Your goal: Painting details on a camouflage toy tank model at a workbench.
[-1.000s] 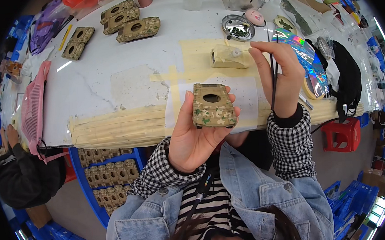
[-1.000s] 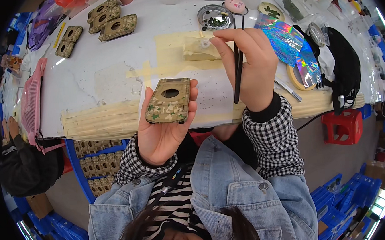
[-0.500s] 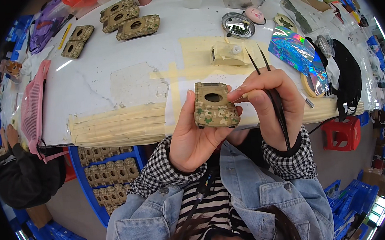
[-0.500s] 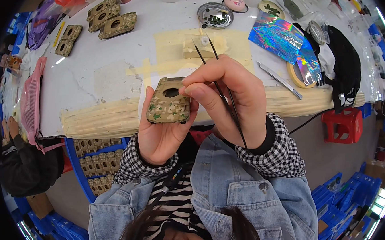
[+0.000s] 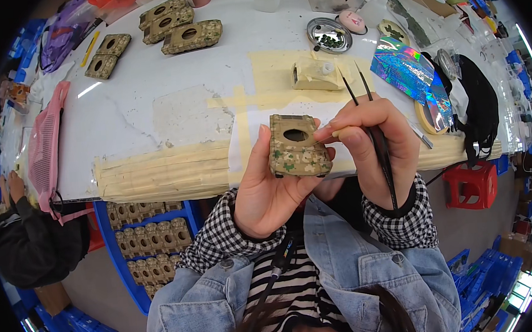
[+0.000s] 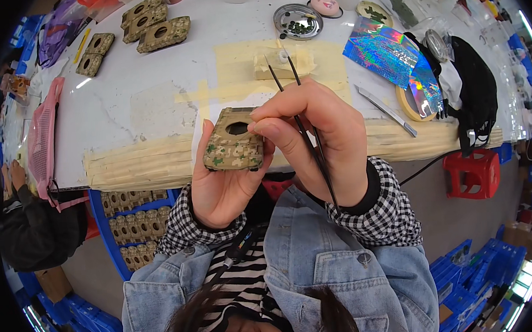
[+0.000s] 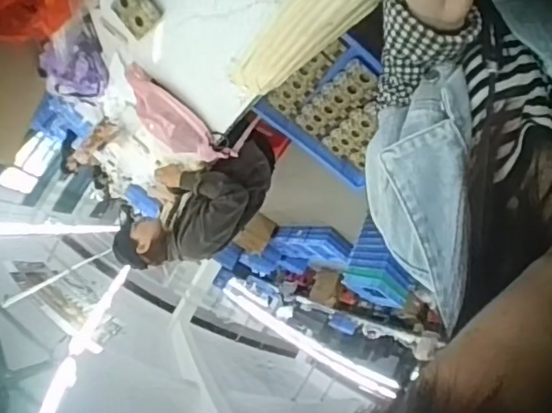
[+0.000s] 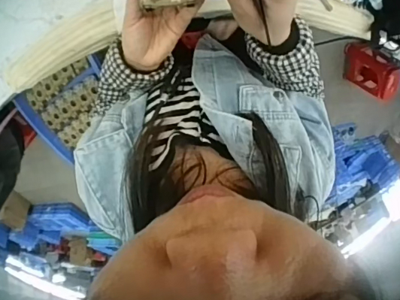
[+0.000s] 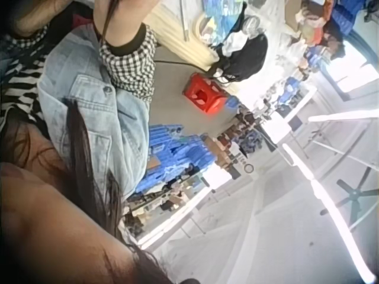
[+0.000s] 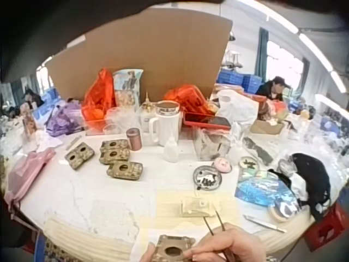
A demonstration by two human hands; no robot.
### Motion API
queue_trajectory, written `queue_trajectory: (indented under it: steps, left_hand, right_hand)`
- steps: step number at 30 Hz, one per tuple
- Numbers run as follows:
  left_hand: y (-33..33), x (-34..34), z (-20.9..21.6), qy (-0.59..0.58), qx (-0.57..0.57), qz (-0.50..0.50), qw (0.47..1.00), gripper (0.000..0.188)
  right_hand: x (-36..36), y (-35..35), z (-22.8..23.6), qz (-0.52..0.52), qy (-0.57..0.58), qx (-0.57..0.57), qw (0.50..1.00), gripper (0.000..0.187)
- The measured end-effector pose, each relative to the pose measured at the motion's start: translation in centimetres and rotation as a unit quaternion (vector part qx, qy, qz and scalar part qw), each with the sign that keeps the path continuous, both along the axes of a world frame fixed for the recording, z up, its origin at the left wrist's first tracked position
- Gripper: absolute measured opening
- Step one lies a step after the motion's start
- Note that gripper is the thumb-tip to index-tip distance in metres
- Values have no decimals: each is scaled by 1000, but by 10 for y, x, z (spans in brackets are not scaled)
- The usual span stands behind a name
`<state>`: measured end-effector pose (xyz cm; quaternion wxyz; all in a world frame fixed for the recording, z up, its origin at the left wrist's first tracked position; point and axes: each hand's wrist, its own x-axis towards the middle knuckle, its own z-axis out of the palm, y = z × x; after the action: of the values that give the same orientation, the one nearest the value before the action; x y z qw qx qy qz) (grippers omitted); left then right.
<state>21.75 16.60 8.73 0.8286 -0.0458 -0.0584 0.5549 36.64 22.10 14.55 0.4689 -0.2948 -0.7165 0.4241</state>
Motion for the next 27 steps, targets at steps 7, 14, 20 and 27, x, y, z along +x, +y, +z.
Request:
queue_trajectory:
  steps: [7, 14, 20, 27]
  left_hand:
    - [0, -1, -1, 7, -3, -2, 1000, 62]
    - [1, -5, -4, -5, -19, -22, 1000, 62]
    - [1, -6, -6, -38, -8, -11, 999, 66]
    - [2, -11, -3, -3, -11, 20, 1000, 66]
  right_hand:
    - [-2, -1, 0, 9, 55, -38, 998, 8]
    - [6, 46, -6, -191, -59, 171, 965, 6]
    - [2, 71, -20, -237, -193, 314, 899, 10]
    - [16, 60, -23, -211, -177, 255, 927, 23]
